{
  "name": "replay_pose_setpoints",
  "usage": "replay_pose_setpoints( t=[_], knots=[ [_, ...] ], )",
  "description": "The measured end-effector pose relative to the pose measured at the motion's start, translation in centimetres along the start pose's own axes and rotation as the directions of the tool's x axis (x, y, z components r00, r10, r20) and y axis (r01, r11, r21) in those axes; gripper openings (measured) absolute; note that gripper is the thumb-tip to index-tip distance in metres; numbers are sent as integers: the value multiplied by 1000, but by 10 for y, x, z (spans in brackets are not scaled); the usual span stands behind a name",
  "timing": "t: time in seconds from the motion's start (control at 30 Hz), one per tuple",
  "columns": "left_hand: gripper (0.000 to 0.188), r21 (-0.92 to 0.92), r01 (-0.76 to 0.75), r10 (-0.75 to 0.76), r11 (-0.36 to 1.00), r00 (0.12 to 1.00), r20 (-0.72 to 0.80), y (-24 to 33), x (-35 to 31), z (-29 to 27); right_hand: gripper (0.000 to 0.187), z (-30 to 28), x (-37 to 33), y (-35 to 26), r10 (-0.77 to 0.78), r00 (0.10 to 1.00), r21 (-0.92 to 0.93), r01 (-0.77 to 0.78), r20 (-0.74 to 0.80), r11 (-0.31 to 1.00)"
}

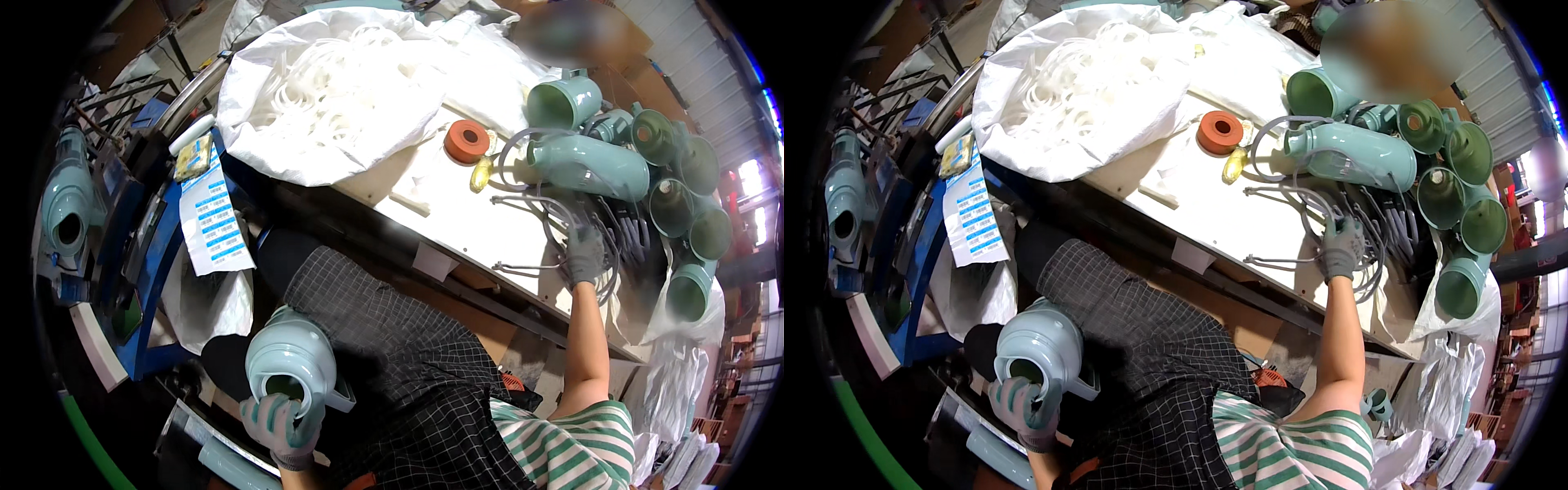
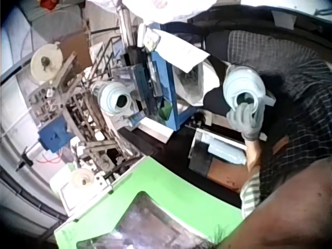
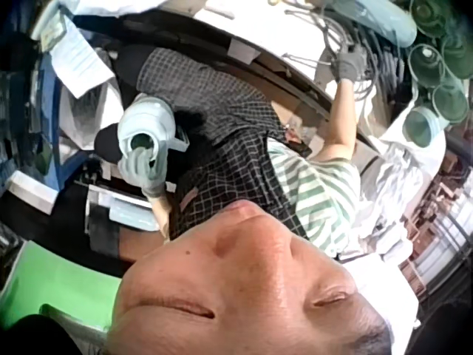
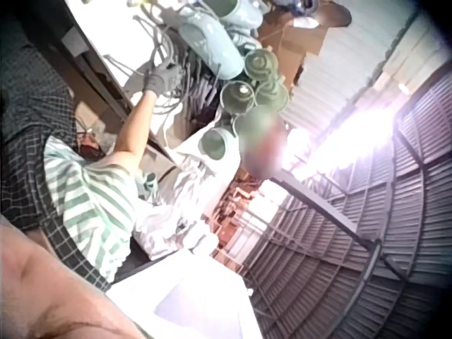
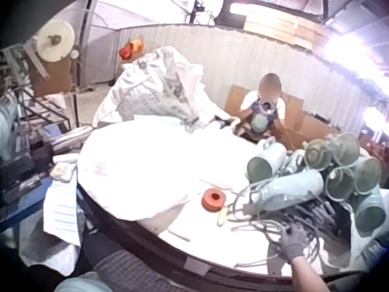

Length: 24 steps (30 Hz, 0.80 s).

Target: The person assembles light blue kettles by inserting a white plastic ring into the top opening and attaching a grey handle. They handle the kettles one at a time, placing the finished units on a nearby table.

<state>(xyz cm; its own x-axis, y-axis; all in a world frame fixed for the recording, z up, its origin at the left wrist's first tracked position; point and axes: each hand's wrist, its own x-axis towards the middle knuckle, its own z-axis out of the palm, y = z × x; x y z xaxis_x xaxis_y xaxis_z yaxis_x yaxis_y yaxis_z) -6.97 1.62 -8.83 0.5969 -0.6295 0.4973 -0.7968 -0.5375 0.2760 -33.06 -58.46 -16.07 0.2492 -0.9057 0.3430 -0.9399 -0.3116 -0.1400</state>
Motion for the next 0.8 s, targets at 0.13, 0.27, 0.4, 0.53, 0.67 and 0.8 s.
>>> replay_pose_setpoints(
  t=[0.13, 0.27, 0.4, 0.53, 0.67, 0.8],
  knots=[
    [36, 48, 6, -7, 999, 1000, 22, 2, -5, -3, 26, -63, 8, -104, -138, 978, 605, 204, -155, 770],
    [59, -61, -153, 121, 986, 926, -358, -35, -29, -8, 29, -147, -48, -252, -526, 784, 771, 545, -329, 330],
    [61, -194, 48, -104, 980, 952, -288, -34, 53, -36, 25, -200, -113, -365, -858, 81, 591, 757, -508, -278],
    [46, -134, -14, -26, 991, 956, -294, -50, 52, -34, 26, -235, -179, -415, -964, -83, 744, 620, -253, -248],
    [38, -610, 385, -699, 692, 570, -432, -72, -8, -22, 76, -177, -206, -442, -818, -1, 789, 264, -575, -555],
    [28, -829, 208, -832, 519, 346, -434, -111, -8, -44, 74, -116, -263, -419, -848, -202, 810, 255, -490, -529]
  ],
)
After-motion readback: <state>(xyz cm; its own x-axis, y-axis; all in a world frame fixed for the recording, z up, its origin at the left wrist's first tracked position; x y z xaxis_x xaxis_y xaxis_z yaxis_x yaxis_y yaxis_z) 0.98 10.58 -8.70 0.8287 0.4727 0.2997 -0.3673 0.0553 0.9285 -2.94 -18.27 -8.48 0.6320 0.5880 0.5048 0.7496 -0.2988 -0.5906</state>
